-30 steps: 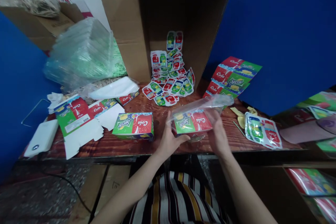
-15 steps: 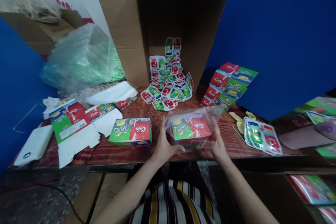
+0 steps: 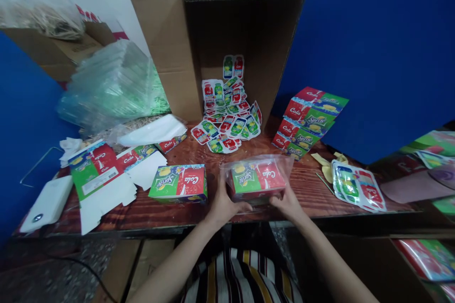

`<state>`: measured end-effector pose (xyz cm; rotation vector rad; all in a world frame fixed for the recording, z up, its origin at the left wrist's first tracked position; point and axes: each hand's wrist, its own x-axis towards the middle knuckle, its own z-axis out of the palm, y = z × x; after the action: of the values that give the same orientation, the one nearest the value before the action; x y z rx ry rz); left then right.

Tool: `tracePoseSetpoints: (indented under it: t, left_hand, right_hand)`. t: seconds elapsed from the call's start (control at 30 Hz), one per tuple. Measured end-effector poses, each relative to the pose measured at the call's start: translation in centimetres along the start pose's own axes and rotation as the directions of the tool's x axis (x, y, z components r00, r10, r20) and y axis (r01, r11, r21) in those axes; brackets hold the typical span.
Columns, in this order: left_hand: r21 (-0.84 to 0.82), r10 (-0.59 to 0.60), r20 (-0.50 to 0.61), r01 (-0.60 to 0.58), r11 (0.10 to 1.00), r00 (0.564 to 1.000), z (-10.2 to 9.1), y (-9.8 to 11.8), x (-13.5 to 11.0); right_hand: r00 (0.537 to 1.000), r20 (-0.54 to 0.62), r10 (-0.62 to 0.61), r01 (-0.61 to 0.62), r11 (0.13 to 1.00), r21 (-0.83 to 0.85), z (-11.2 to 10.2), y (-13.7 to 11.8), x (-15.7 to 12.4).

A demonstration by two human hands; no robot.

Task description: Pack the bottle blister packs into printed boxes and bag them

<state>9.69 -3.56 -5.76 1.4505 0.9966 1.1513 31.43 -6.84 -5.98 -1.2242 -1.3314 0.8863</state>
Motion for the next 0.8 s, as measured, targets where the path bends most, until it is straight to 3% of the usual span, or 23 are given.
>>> tracePoseSetpoints:
  t: [0.1, 0.17, 0.37, 0.5, 0.57, 0.67, 0.8]
  left_hand:
    - [-0.058, 0.075, 0.025, -0.073, 0.996, 0.997, -0.1, 2.2, 0.7]
    - [-0.072, 0.092, 0.021, -0.090, 0.993, 0.996, 0.5, 2.5, 1.1]
    - [-0.134, 0.025, 0.049, -0.018, 0.991, 0.998, 1.3, -0.9, 1.1]
    - [-0.103, -0.047, 0.098, 0.057, 0.993, 0.994, 0.2, -0.8, 0.4]
    - [-0.062, 0.000, 0.056, 0.003, 0.998, 0.998, -0.2, 0.4, 0.3]
    - [-0.077, 0.101, 0.003, -0.101, 0.992, 0.995, 0.1, 2.3, 0.6]
    - [-0.111, 0.093, -0.002, -0.093, 0.990, 0.996, 1.1, 1.8, 1.2]
  right_hand:
    - [0.994, -0.096, -0.058, 0.061, 0.998, 0.021, 0.4, -1.5, 1.0]
    - [0.993, -0.109, -0.037, 0.039, 0.999, 0.016, 1.0, -1.3, 1.4]
    - [0.995, 0.029, 0.092, -0.089, 0.991, -0.101, 1.0, 1.7, 0.3]
    - [0.979, 0.155, 0.130, -0.117, 0.989, -0.091, -0.3, 0.2, 0.1]
    - [0.992, 0.116, 0.052, -0.050, 0.999, -0.021, -0.6, -1.7, 0.6]
    - [0.997, -0.030, -0.077, 0.078, 0.997, 0.026, -0.1, -3.7, 1.5]
    - [0.999, -0.042, -0.019, 0.021, 0.999, 0.047, 1.4, -2.0, 1.6]
